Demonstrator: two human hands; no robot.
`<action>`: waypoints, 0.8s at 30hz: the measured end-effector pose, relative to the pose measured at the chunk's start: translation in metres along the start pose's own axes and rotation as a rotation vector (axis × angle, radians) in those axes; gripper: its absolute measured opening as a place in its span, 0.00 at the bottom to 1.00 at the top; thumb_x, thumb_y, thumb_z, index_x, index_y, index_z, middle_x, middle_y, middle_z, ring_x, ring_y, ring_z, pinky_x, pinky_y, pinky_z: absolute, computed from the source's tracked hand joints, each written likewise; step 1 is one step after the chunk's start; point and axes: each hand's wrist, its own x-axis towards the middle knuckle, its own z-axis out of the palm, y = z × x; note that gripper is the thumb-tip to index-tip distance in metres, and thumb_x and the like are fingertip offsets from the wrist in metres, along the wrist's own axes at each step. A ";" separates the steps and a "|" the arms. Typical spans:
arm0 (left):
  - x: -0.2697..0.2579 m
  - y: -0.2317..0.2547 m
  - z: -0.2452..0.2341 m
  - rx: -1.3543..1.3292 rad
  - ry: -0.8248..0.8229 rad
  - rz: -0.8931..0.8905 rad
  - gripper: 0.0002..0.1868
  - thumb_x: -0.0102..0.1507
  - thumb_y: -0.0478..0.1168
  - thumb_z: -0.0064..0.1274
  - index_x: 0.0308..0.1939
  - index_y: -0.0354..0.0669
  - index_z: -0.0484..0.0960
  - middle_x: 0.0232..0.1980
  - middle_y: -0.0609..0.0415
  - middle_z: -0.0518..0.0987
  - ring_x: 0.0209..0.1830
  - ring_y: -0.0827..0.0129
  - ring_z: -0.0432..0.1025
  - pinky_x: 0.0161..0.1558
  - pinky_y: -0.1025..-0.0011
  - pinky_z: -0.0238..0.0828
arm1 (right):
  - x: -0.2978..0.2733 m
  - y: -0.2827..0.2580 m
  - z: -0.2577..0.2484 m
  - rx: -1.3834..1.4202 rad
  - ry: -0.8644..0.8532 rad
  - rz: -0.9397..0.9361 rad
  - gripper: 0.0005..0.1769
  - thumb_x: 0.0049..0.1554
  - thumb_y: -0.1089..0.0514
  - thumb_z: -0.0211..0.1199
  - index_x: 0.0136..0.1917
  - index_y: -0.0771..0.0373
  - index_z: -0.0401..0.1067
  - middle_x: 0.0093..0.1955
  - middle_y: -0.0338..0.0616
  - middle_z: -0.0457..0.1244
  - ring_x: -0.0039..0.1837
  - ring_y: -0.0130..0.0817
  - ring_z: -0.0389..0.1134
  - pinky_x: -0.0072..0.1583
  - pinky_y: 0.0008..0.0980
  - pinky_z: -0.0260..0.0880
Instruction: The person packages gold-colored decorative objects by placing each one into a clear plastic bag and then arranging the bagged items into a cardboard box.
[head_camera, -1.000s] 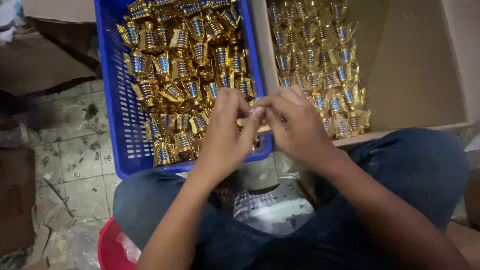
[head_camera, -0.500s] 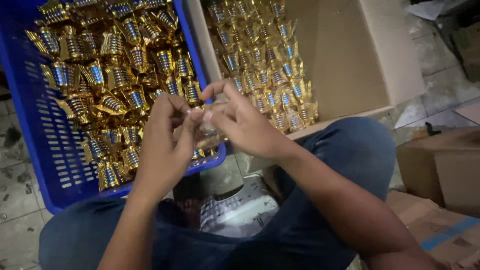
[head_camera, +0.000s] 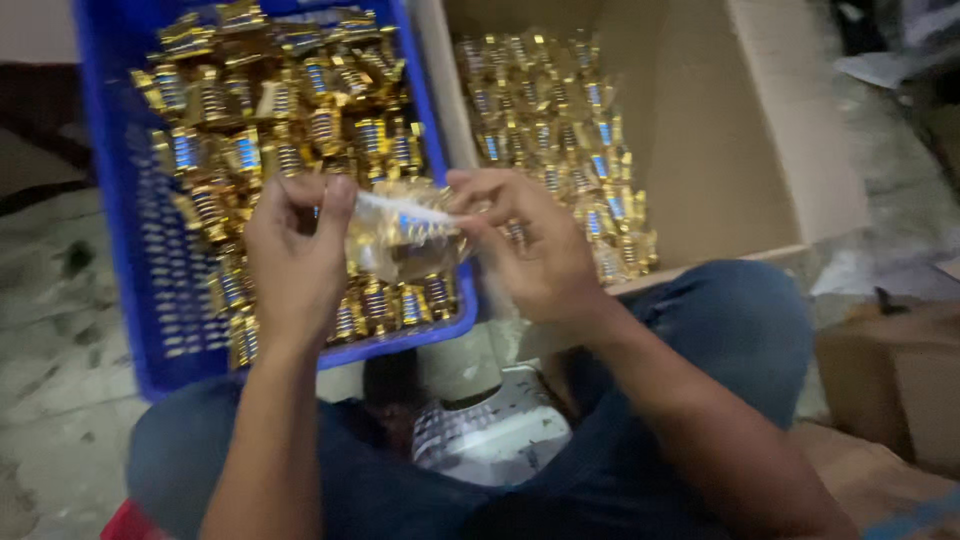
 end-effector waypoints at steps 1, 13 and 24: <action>0.000 -0.001 0.010 0.020 0.016 0.006 0.12 0.73 0.34 0.56 0.38 0.35 0.72 0.45 0.43 0.78 0.53 0.60 0.75 0.55 0.64 0.70 | -0.001 0.001 0.001 0.023 -0.007 -0.011 0.04 0.61 0.64 0.67 0.43 0.65 0.75 0.53 0.50 0.69 0.61 0.47 0.71 0.63 0.40 0.69; -0.006 0.019 0.021 0.141 -0.091 -0.147 0.07 0.73 0.37 0.46 0.44 0.36 0.71 0.44 0.43 0.77 0.36 0.56 0.80 0.29 0.68 0.80 | -0.014 -0.009 0.013 -0.039 -0.046 0.093 0.10 0.70 0.58 0.47 0.50 0.66 0.55 0.55 0.57 0.71 0.57 0.47 0.75 0.56 0.38 0.73; -0.032 0.002 0.054 -0.075 -0.044 -0.295 0.09 0.66 0.42 0.56 0.35 0.50 0.72 0.39 0.58 0.77 0.42 0.73 0.70 0.47 0.74 0.64 | -0.001 -0.041 0.005 0.441 -0.013 0.534 0.49 0.47 0.58 0.76 0.75 0.66 0.54 0.71 0.57 0.62 0.66 0.45 0.71 0.67 0.38 0.76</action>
